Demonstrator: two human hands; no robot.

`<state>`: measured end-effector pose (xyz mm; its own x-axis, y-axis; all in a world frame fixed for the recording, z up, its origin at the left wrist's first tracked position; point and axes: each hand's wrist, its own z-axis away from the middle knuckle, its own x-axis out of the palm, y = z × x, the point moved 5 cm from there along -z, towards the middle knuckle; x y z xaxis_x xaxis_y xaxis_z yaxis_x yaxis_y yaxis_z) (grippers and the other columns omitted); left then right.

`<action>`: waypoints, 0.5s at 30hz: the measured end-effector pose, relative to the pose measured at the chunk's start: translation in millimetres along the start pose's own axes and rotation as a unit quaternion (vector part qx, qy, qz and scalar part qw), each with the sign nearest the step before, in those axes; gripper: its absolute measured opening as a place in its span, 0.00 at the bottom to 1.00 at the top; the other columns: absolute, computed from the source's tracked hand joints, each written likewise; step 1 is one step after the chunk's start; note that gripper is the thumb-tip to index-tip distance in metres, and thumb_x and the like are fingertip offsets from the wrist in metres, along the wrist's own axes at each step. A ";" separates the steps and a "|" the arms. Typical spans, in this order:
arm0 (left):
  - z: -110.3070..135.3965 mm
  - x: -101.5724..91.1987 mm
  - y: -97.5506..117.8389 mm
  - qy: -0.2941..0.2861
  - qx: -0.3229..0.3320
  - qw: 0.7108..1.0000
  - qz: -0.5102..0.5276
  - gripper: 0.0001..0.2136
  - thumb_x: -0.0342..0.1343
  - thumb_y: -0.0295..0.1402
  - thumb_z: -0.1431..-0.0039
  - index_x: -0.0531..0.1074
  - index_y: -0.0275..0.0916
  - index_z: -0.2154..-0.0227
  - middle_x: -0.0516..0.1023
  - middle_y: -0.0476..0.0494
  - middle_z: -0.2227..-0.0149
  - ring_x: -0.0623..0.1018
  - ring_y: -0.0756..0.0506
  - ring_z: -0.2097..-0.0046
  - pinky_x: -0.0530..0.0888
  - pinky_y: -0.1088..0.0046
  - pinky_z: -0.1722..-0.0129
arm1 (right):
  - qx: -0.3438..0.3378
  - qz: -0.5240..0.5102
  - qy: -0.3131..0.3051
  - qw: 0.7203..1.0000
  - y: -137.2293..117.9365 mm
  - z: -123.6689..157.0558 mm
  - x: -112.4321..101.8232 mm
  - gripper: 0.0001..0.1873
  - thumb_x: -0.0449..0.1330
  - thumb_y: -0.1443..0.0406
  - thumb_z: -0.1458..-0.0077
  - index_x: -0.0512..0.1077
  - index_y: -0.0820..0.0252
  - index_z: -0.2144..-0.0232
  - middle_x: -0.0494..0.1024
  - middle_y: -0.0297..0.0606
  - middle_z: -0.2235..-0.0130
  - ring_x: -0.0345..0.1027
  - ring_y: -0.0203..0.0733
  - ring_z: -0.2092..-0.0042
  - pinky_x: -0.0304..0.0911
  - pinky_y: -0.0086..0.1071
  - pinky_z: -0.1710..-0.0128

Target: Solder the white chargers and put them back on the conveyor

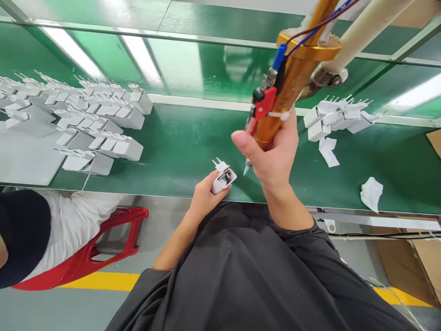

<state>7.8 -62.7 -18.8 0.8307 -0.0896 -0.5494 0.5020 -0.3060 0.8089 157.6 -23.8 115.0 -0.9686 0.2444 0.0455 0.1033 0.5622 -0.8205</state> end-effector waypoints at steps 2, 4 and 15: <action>-1.9 -2.8 6.4 0.000 -0.001 1.000 0.013 0.18 0.61 0.36 0.44 0.73 0.36 0.51 0.81 0.45 0.63 0.78 0.49 0.66 0.73 0.77 0.63 | 0.008 0.007 -0.010 1.000 -10.9 4.7 14.5 0.23 0.67 0.52 0.50 0.60 0.51 0.62 0.69 0.27 0.69 0.69 0.31 0.71 0.67 0.27 0.75; -3.5 -6.0 12.8 0.003 0.005 1.000 0.022 0.17 0.61 0.36 0.44 0.74 0.37 0.52 0.81 0.45 0.63 0.78 0.48 0.65 0.74 0.77 0.63 | 0.014 0.007 -0.018 1.000 -15.1 6.9 22.6 0.24 0.67 0.51 0.49 0.59 0.51 0.60 0.71 0.29 0.68 0.73 0.35 0.66 0.71 0.29 0.72; -15.8 -25.5 36.4 -0.021 0.056 0.997 -0.039 0.14 0.60 0.38 0.45 0.76 0.39 0.57 0.81 0.47 0.67 0.78 0.47 0.68 0.74 0.75 0.65 | 0.013 0.058 -0.041 0.997 -5.2 13.8 23.2 0.23 0.61 0.49 0.45 0.58 0.50 0.54 0.72 0.33 0.65 0.76 0.43 0.61 0.76 0.41 0.64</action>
<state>8.7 -56.6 28.0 0.7780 -0.0996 -0.6203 0.5331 -0.4177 0.7357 131.5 -32.0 112.4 -0.9658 0.2410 -0.0960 0.2107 0.5128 -0.8323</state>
